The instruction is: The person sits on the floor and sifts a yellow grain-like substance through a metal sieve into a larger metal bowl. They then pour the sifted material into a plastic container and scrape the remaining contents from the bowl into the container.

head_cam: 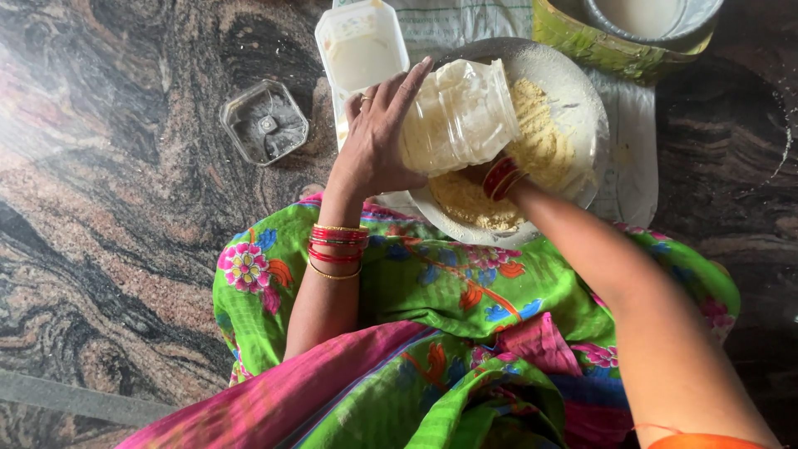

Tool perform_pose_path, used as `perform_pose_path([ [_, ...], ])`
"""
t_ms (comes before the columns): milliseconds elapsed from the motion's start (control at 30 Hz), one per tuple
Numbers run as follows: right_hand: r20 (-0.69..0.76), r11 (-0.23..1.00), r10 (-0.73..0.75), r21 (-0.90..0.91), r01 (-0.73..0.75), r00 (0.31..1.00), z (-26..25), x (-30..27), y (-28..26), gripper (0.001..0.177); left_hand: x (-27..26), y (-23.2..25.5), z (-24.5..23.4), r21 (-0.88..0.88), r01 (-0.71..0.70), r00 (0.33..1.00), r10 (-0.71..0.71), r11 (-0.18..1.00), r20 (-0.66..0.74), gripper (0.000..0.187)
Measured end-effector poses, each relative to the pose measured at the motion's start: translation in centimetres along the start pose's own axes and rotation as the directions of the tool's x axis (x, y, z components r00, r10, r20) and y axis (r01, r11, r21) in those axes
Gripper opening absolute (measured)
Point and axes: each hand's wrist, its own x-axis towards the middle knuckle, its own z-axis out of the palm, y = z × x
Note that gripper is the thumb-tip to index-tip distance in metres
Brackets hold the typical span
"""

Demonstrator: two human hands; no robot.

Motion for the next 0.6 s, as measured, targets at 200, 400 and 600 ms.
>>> perform_pose_path([
  [200, 0.420, 0.994, 0.025, -0.104, 0.020, 0.907, -1.8, -5.5, -2.5, 0.050, -0.2, -0.1, 0.1, 0.004, -0.010, 1.000, 0.010, 1.000, -0.018, 0.146],
  [400, 0.384, 0.895, 0.319, -0.422, -0.143, 0.866, -3.6, -7.2, 4.8, 0.039, -0.4, 0.0, 0.1, 0.008, 0.002, 1.000, -0.002, 1.000, 0.001, 0.146],
  [600, 0.368, 0.904, 0.403, -0.305, -0.300, 0.838, -3.9, -7.9, 6.4, 0.103, -0.4, 0.5, -0.4, -0.009, -0.008, 1.000, 0.008, 1.000, 0.001, 0.144],
])
